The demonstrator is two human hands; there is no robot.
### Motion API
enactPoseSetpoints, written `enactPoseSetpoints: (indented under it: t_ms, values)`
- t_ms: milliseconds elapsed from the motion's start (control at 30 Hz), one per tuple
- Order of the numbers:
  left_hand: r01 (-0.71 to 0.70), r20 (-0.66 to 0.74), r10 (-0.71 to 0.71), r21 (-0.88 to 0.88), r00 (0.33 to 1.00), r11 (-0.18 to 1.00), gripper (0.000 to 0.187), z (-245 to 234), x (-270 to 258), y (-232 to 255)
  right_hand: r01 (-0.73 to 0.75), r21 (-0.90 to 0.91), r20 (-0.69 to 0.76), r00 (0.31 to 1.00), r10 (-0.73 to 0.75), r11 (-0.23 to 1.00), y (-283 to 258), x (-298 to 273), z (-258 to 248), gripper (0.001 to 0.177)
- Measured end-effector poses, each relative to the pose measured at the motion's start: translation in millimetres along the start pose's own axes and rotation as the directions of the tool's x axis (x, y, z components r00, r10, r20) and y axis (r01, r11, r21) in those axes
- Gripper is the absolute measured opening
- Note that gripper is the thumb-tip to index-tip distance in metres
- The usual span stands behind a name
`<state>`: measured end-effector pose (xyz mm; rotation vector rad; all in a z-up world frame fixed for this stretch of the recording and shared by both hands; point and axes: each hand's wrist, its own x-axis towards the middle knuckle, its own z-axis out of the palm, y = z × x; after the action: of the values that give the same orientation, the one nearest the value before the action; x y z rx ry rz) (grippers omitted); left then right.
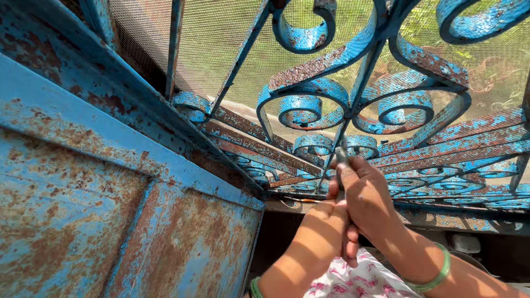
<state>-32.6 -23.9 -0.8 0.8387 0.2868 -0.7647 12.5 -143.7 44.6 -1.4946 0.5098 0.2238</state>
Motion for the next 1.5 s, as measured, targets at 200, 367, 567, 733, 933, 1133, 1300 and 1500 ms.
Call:
enactPoseSetpoints:
  t_ms: [200,367,567,733,933,1133,1300,1500]
  values:
    - [0.051,-0.299,0.024,0.240,0.954,0.969,0.021,16,7,0,-0.035,-0.053,0.074,0.997,0.039,0.998,-4,7,18,0.023]
    - [-0.086,-0.170,0.159,0.372,0.973,0.924,0.024,21,0,-19,0.231,-0.212,0.127,0.970,-0.208,0.950,10,26,-7,0.022]
    - [-0.333,0.339,0.645,0.933,0.685,-0.137,0.013,-11,35,-47,0.285,-0.377,0.259,0.946,-0.195,0.882,6,33,-11,0.020]
    - [-0.183,-0.117,0.521,0.853,0.846,0.489,0.024,16,28,-38,0.320,-0.575,0.222,0.947,-0.233,0.753,7,46,-9,0.024]
    - [-0.268,0.232,0.364,0.962,0.902,0.050,0.040,12,36,-37,0.377,-0.593,0.207,0.925,-0.317,0.712,4,59,-41,0.025]
    - [-0.269,0.175,0.627,0.962,0.759,0.056,0.024,-3,43,-53,0.235,-0.638,0.144,0.972,-0.186,0.734,5,55,-20,0.021]
    - [-0.190,0.014,0.567,0.949,0.824,0.253,0.021,10,38,-39,0.022,-0.114,0.173,0.985,-0.002,0.993,0,47,-9,0.024]
    - [-0.331,0.421,0.693,0.904,0.586,-0.269,0.023,19,24,-18,0.402,-0.481,0.237,0.915,-0.325,0.779,-6,52,-28,0.017]
